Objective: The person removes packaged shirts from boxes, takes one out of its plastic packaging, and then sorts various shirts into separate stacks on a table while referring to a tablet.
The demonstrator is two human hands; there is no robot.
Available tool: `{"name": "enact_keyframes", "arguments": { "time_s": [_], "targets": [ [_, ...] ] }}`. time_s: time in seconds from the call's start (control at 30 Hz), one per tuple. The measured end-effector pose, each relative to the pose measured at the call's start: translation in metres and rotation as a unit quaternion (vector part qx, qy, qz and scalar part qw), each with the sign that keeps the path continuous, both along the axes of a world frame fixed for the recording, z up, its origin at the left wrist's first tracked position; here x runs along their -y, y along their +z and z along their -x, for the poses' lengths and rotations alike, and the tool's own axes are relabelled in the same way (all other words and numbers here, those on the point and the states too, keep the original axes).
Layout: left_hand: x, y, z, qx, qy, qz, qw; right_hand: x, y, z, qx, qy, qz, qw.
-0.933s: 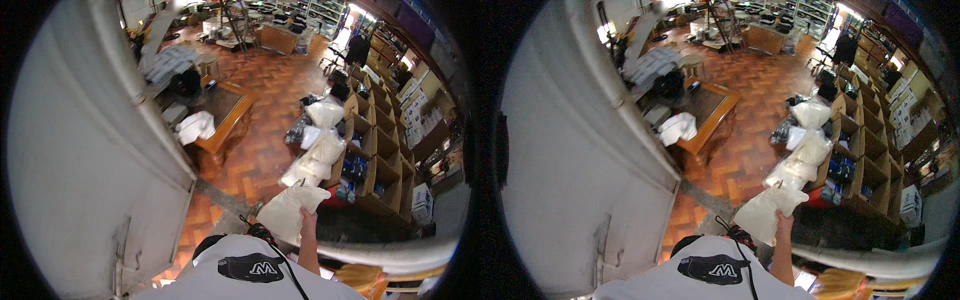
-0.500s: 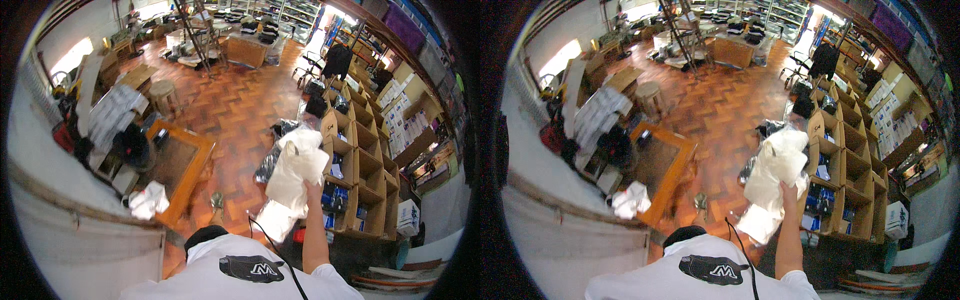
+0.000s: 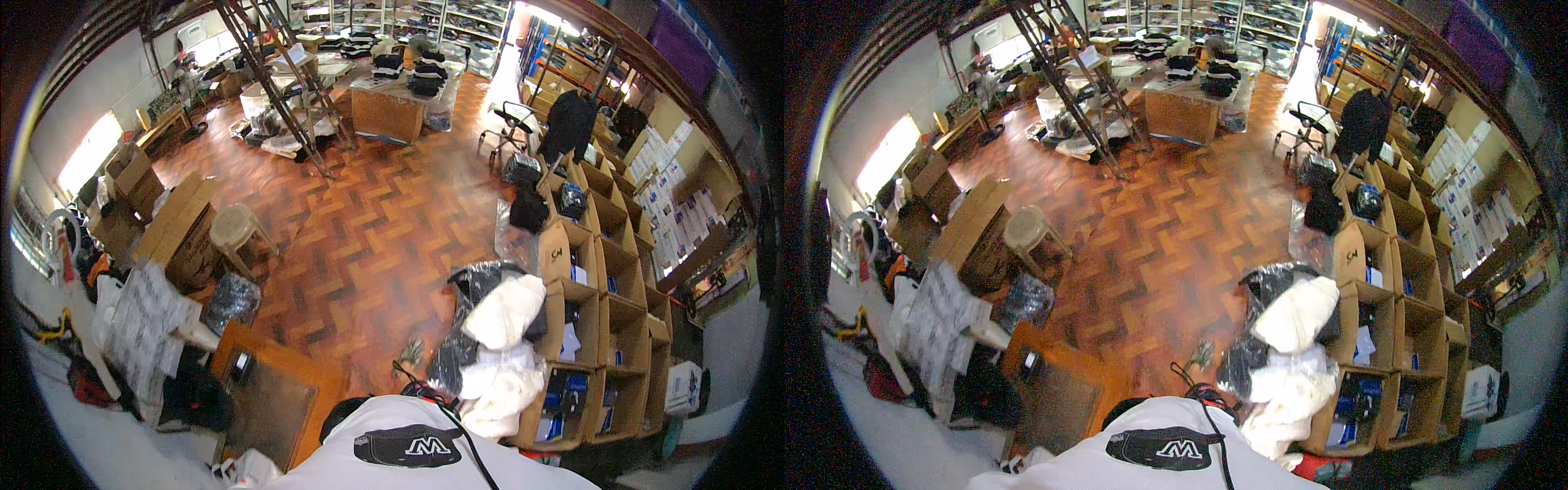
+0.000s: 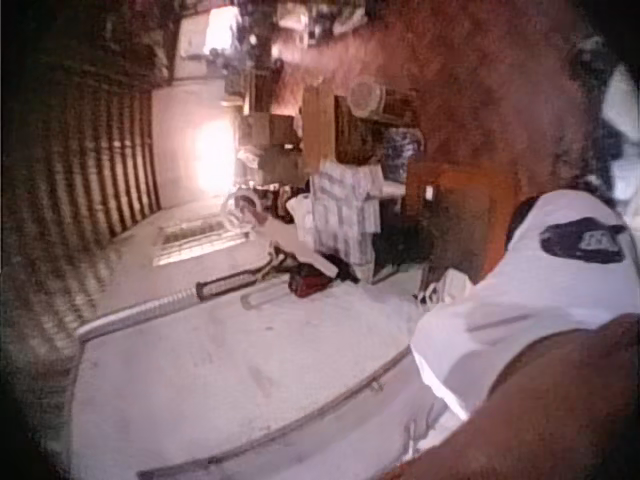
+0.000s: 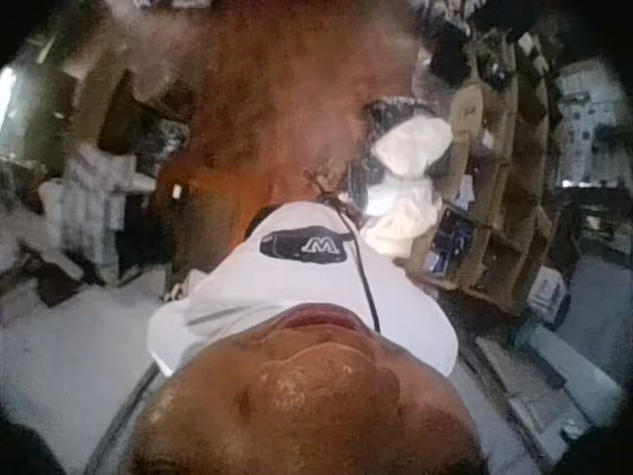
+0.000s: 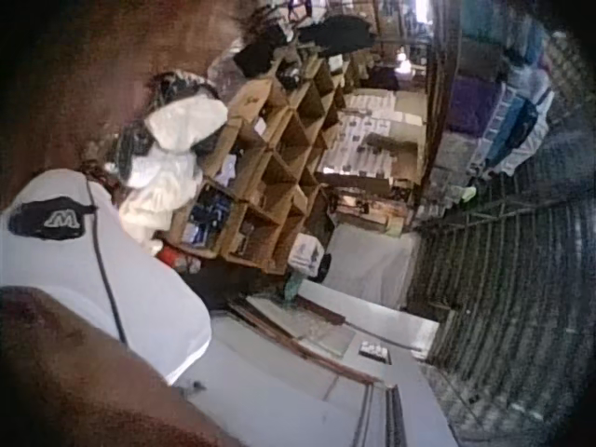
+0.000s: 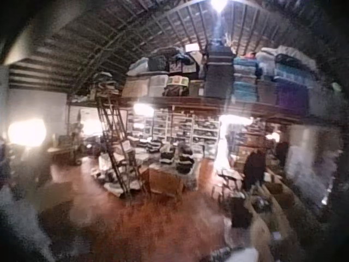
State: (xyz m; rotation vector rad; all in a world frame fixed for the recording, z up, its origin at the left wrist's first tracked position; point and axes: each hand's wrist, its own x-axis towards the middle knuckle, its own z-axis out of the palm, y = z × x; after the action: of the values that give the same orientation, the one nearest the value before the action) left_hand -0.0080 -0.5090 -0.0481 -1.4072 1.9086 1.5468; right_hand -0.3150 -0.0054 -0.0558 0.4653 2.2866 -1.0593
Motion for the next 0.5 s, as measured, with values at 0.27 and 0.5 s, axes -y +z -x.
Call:
{"name": "enact_keyframes", "arguments": {
  "time_s": [0.27,0.5],
  "targets": [
    [0.112,-0.05,0.144,0.125,-0.002,-0.057,0.991,0.211,-0.058,0.258,0.013,0.087,-0.03,0.996],
    [0.212,-0.066,0.286,0.18,-0.017,-0.132,0.975,0.524,0.053,0.661,-0.274,0.189,0.014,0.943]
  ]
}}
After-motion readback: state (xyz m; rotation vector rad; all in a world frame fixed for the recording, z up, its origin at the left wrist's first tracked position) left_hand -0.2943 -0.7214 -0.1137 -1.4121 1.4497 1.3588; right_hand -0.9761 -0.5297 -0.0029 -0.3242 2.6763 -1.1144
